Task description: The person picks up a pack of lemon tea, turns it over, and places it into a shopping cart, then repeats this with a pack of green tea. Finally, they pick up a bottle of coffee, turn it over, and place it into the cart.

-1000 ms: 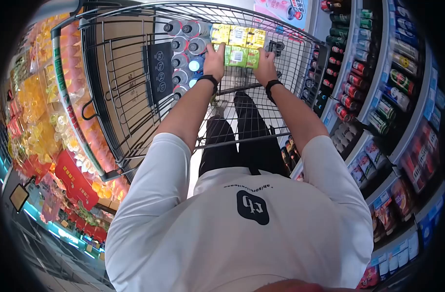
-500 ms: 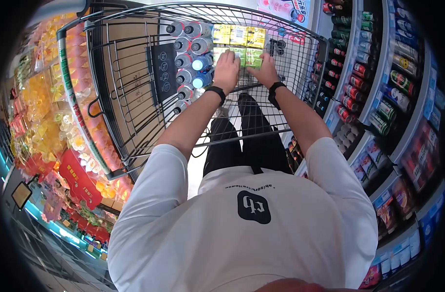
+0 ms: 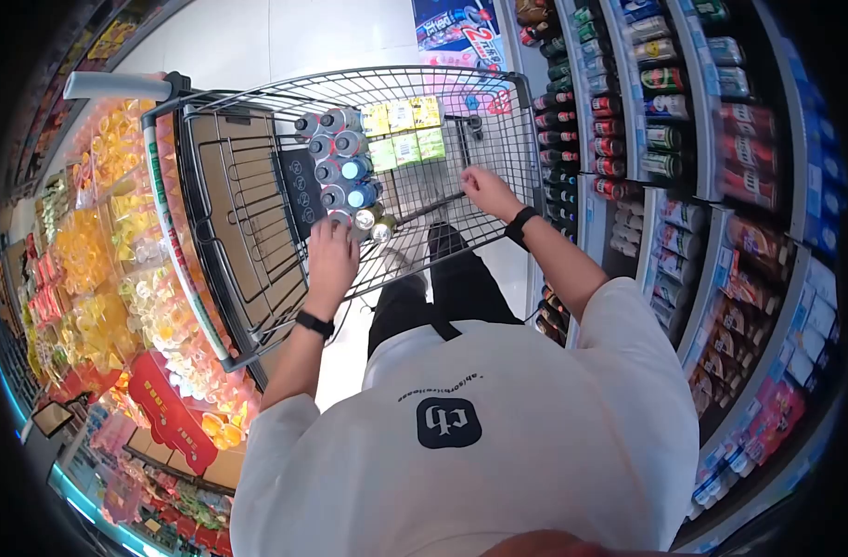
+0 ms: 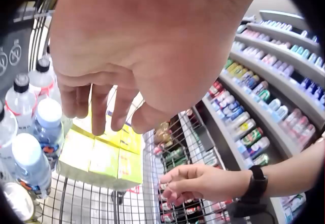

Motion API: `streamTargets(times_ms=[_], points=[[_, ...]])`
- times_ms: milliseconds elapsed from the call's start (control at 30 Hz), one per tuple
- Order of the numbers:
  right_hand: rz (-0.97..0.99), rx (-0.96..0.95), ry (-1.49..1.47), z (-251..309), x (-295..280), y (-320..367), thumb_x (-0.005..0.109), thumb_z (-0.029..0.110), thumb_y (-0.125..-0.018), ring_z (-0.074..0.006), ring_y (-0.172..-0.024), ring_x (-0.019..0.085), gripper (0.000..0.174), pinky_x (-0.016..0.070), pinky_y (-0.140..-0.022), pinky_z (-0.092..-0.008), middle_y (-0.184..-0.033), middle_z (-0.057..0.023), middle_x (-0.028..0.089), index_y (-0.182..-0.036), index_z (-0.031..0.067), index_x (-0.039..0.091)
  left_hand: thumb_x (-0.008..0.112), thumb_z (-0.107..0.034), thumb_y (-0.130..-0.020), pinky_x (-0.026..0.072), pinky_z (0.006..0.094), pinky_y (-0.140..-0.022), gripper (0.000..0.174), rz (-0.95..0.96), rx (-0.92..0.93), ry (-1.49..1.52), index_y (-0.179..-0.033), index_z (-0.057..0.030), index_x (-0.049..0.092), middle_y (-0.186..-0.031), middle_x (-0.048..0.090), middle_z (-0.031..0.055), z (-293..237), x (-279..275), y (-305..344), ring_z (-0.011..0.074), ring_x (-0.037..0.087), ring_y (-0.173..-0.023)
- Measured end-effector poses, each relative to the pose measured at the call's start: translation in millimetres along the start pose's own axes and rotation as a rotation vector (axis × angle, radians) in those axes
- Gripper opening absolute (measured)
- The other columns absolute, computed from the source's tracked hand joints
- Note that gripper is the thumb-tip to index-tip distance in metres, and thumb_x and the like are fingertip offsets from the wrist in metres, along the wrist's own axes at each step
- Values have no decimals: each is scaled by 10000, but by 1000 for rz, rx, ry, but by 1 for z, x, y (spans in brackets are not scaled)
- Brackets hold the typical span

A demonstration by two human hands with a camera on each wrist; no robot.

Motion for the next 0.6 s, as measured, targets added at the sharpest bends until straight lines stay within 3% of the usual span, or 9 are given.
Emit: streamTargets(times_ms=[67,100,167,233,267,300,367,500,600], points=[[-73,14,102,-3,-5,25,599,193,-890,-342,-727,624,216,496,-678,-444,-748,-146,631,-1003,11,630,652,-182,-866,450,454,-866,205,69,9,-11,-940,9,641,-968,603,187,12,10,46,367,536,-978],[-118,12,103,-12,-2,41,599,193,-890,-342,-727,624,216,496,-678,-444,-748,-146,631,-1003,11,630,639,-215,-876,446,454,-804,199,66,-13,-73,-904,-18,646,-937,594,163,20,15,68,344,548,-940],[-201,-22,279,-23,3,74,585,190,-898,-351,-838,618,196,487,-754,-458,-841,-141,648,-980,21,640,612,-184,-885,432,439,-769,175,71,-58,-131,-786,-43,640,-812,608,125,30,15,94,314,569,-858],[-387,-123,356,-8,1,122,570,184,-908,-347,-985,584,172,454,-862,-467,-982,-142,649,-954,38,649,579,-172,-901,434,429,-759,188,-13,15,-182,-763,-56,631,-784,605,109,39,20,111,292,581,-803],[-353,-66,294,-17,9,140,559,178,-920,-341,-1097,536,164,417,-948,-451,-1096,-146,624,-955,51,656,568,-169,-908,441,429,-736,203,-55,48,-201,-749,-54,620,-771,599,109,36,18,113,297,582,-778],[-422,-182,314,-3,9,160,566,188,-922,-336,-1106,539,190,411,-973,-460,-1091,-143,624,-997,43,663,557,-167,-914,448,429,-713,219,-94,73,-217,-735,-51,608,-758,593,108,31,17,115,302,582,-754],[-597,-226,384,17,12,184,597,206,-912,-332,-1125,534,218,398,-996,-468,-1109,-133,622,-1052,57,674,546,-162,-918,452,433,-685,230,-85,79,-197,-725,-46,594,-748,585,114,31,25,113,313,579,-735],[-636,-138,300,0,13,178,650,259,-883,-295,-1112,546,235,393,-985,-456,-1085,-86,632,-1051,102,699,528,-150,-921,457,447,-631,250,-78,91,-193,-702,-33,555,-722,563,133,29,25,110,342,568,-704],[-549,-154,303,-6,5,167,688,302,-835,-224,-1052,558,185,393,-940,-390,-978,-17,622,-936,151,726,489,-146,-927,462,449,-640,243,-44,96,-197,-722,-36,560,-735,568,139,30,29,108,344,570,-712]])
Point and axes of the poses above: each hand's wrist, its own y-axis away from the middle knuckle, its own x-axis out of the palm, z = x × y, the point moved 8 cm from there along -y, towards the middle knuckle
